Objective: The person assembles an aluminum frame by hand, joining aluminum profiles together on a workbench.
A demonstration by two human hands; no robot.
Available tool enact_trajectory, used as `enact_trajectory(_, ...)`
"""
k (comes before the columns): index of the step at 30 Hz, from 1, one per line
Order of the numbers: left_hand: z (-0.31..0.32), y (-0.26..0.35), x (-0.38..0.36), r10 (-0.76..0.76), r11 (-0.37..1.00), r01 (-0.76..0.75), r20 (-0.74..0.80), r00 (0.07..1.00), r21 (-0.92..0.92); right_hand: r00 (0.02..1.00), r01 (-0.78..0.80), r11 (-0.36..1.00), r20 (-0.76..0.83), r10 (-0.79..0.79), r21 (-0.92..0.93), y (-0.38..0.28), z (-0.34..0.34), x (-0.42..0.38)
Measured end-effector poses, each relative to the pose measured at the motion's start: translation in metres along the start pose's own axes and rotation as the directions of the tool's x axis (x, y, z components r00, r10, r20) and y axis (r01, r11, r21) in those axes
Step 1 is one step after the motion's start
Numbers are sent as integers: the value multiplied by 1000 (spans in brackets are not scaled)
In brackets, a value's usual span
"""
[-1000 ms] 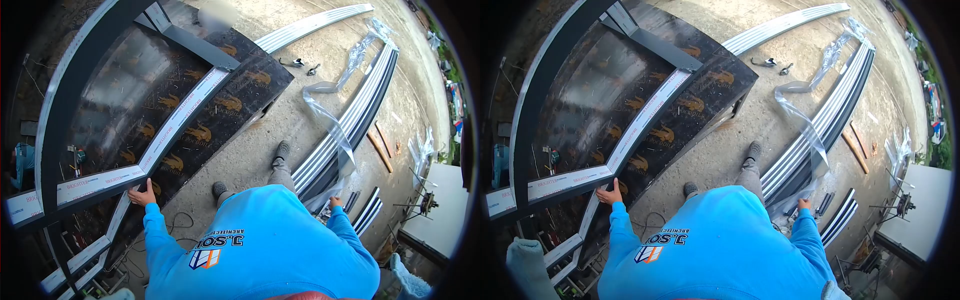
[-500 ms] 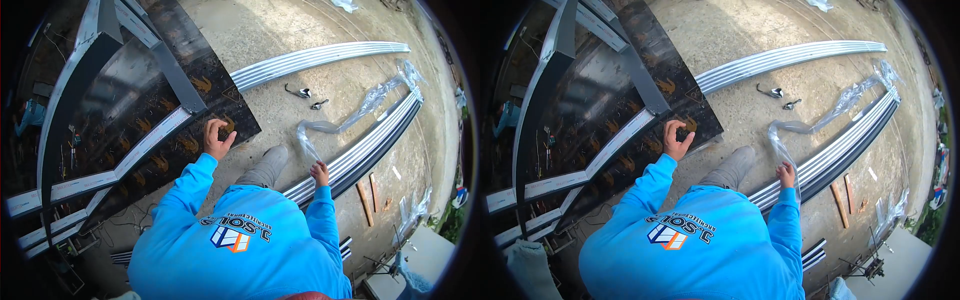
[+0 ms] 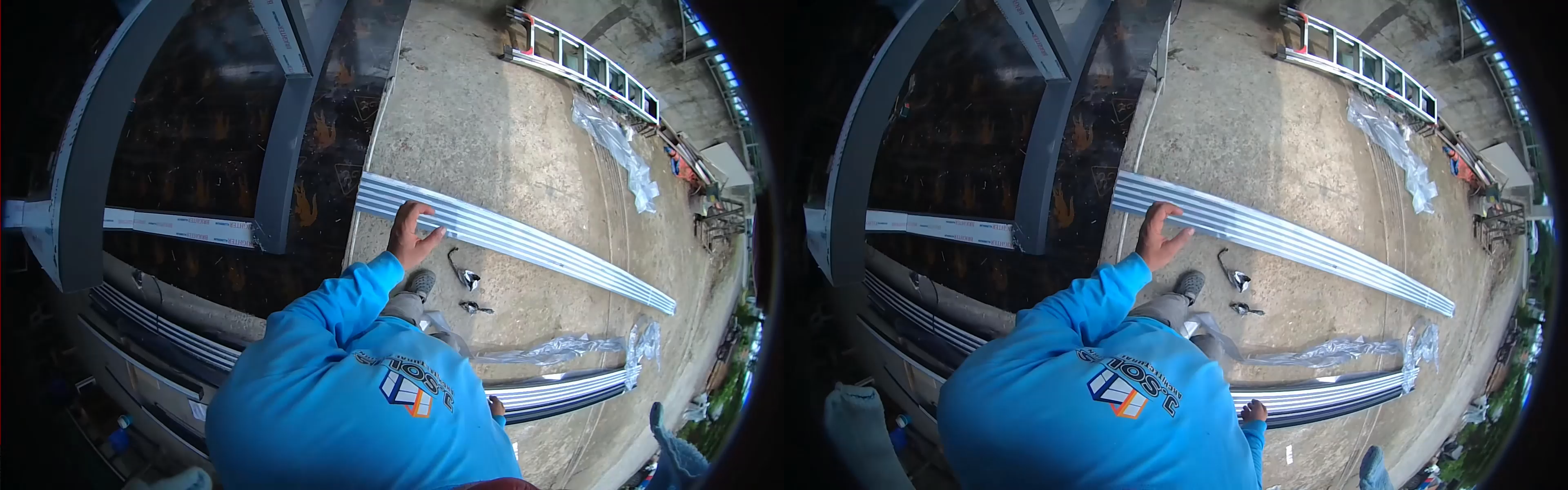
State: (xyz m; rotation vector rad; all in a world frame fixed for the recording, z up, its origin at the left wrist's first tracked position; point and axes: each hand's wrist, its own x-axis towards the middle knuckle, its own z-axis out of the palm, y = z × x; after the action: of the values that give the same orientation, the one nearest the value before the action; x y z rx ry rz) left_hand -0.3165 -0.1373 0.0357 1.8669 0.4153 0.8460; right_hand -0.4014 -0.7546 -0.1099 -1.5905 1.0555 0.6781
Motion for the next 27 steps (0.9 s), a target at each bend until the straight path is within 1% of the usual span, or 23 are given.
enact_trajectory(1,-3,-1,21,50,997,-51,18,999,61,999,-29,1000,18,28,12,-5,3,30)
enact_trajectory(3,-17,-10,59,96,978,-91,-16,995,186,995,-80,996,60,78,26,-20,0,94)
enact_trajectory(5,-38,-33,95,97,968,-78,-68,993,239,986,-139,990,102,135,34,-35,-8,151)
enact_trajectory(6,-51,-45,112,56,963,-19,-132,990,269,979,-175,984,115,170,35,-39,-23,175)
enact_trajectory(7,-64,-57,126,19,956,39,-193,981,290,985,-161,977,47,169,-141,-90,30,154)
enact_trajectory(8,-75,-73,138,-44,954,118,-259,965,275,984,-33,964,159,77,-264,-131,71,138)
enact_trajectory(9,-88,-89,150,-101,948,192,-331,938,253,983,-21,963,171,69,-270,-185,95,134)
enact_trajectory(11,-121,-119,174,-81,868,272,-422,903,415,945,231,895,308,-113,-382,-278,170,120)
enact_trajectory(12,-136,-118,189,-115,836,352,-493,863,421,906,354,834,378,-193,-423,-310,245,99)
enact_trajectory(13,-152,-132,203,-77,806,377,-550,832,457,897,347,854,404,-181,-387,-352,285,107)
enact_trajectory(14,-165,-140,218,-97,772,440,-601,794,458,873,403,833,431,-228,-378,-404,330,73)
enact_trajectory(16,-184,-152,254,-155,689,572,-681,716,444,745,589,746,566,-354,-309,-495,417,54)
enact_trajectory(17,-190,-162,268,-197,634,640,-710,676,434,695,633,731,602,-393,-255,-539,469,31)
enact_trajectory(18,-197,-177,282,-243,601,680,-715,656,420,620,693,688,666,-415,-216,-579,526,16)
enact_trajectory(20,-199,-202,302,-311,538,725,-698,645,430,423,779,617,819,-387,-111,-648,660,-13)
enact_trajectory(21,-189,-209,302,-347,499,773,-727,593,392,265,823,568,903,-337,-30,-676,735,-34)
enact_trajectory(22,-190,-210,313,-357,461,809,-759,544,363,151,843,537,946,-287,28,-699,815,-52)
enact_trajectory(23,-188,-210,315,-218,460,771,-786,579,440,79,899,437,966,-248,39,-715,893,-81)
enact_trajectory(24,-191,-208,318,-203,602,689,-758,620,403,-51,917,382,982,-182,118,-725,965,-110)
enact_trajectory(25,-186,-207,301,-259,566,727,-754,604,389,-167,901,386,980,-109,197,-730,1031,-138)
enact_trajectory(26,-187,-214,300,-323,530,752,-726,607,393,-277,870,400,957,-87,289,-731,1084,-181)
enact_trajectory(27,-194,-221,310,-362,503,763,-702,613,407,-324,873,359,943,-78,330,-729,1142,-207)
